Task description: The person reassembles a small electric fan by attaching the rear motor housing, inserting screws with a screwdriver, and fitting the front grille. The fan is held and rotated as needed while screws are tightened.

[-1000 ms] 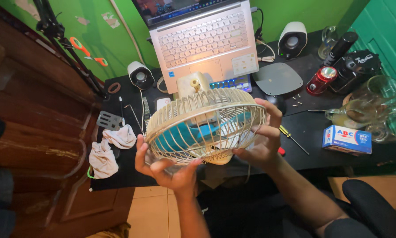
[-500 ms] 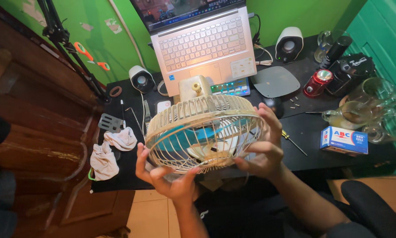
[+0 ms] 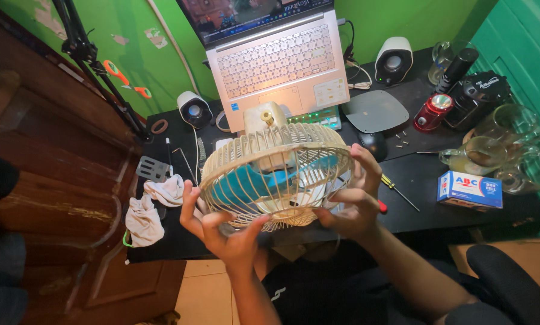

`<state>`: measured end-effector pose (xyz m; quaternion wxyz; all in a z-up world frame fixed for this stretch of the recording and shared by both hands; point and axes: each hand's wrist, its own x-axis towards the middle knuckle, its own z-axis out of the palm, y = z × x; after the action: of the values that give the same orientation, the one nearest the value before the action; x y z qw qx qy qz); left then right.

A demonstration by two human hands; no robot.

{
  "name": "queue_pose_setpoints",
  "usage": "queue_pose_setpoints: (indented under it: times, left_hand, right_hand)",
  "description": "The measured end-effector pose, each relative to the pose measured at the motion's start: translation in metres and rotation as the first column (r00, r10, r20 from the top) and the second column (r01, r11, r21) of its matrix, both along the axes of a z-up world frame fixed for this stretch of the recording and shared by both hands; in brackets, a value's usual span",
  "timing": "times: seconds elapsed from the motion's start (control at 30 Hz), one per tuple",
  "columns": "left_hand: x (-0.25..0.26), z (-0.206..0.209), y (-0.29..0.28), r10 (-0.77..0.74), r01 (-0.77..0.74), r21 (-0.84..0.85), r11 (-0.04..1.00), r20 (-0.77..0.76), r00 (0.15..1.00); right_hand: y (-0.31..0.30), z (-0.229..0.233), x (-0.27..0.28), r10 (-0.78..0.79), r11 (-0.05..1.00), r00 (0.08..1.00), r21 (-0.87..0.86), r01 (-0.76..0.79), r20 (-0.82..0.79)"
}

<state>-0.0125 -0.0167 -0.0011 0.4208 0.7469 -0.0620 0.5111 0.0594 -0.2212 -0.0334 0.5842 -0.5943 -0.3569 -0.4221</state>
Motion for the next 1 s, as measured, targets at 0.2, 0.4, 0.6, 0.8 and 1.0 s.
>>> queue_pose_setpoints:
  times: [0.2, 0.4, 0.6, 0.8, 1.0]
  left_hand:
    - [0.004, -0.002, 0.003, 0.009, -0.009, 0.022, 1.0, 0.013, 1.0]
    - [0.008, -0.002, 0.005, -0.007, 0.006, 0.02, 1.0, 0.022, 1.0]
    - [0.011, -0.007, 0.005, -0.02, 0.019, 0.015, 1.0, 0.049, 0.999]
    - [0.015, -0.006, 0.005, -0.017, 0.013, 0.047, 0.999, 0.097, 0.995]
    - [0.012, 0.002, 0.0, 0.018, -0.025, 0.082, 0.996, 0.086, 0.996]
  right_hand:
    - [0.0, 0.001, 0.002, 0.012, 1.0, 1.0, -0.009, -0.012, 0.001]
    - [0.002, 0.008, 0.005, -0.027, 1.0, 1.0, 0.003, 0.027, 0.013]
    - [-0.001, 0.006, 0.006, -0.068, 0.996, 0.996, -0.053, 0.071, 0.06]
    - [-0.003, 0.001, 0.008, -0.147, 0.985, 0.985, -0.076, 0.154, 0.088]
    - [-0.002, 0.002, 0.009, -0.198, 0.977, 0.978, -0.062, 0.203, 0.07]
